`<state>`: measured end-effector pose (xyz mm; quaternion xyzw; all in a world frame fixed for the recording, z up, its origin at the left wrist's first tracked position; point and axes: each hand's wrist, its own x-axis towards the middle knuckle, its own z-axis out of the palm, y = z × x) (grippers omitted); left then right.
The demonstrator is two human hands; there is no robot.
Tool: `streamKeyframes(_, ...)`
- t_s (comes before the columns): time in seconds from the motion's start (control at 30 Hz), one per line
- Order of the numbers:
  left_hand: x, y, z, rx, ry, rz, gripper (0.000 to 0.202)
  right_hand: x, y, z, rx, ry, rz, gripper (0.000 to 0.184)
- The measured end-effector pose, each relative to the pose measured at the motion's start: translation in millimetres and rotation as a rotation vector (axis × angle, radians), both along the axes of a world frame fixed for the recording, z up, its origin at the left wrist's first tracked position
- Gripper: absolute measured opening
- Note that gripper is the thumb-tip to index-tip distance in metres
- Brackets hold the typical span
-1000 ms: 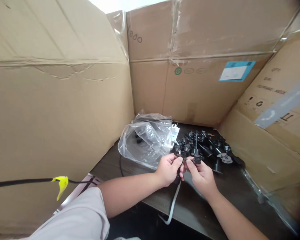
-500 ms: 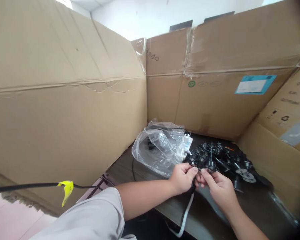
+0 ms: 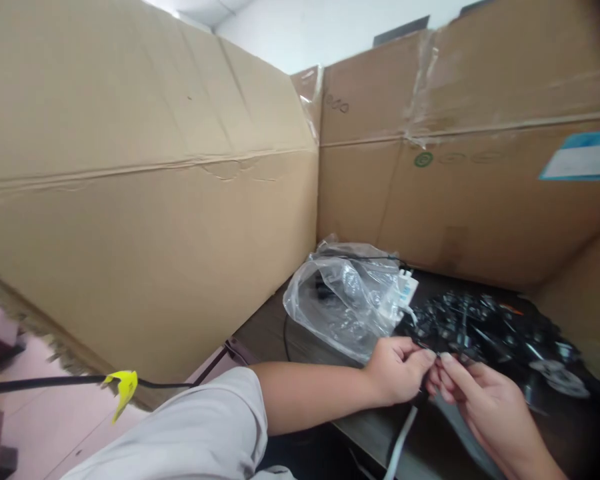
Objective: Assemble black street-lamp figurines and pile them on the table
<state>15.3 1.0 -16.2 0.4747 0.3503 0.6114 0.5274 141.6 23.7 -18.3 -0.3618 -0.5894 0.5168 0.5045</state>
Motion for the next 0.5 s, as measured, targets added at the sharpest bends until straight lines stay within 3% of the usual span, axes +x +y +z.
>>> streamKeyframes(0.2,-3.7,-4.1,5.7,-0.064,-0.029,-0.089,0.045,-4.6,-8.1,18.3,-0.098,0.088,0.157,0.046)
streamKeyframes(0.33,-8.9,0.1,5.5,-0.091,-0.037,-0.106,0.034,-3.7,-3.0,19.2,-0.085,0.112,0.080,0.046)
streamKeyframes(0.5,-17.1,-1.0,12.2,-0.165,-0.072,-0.020,0.030,1.3,-0.5,16.2,-0.075,0.095,0.047,0.042)
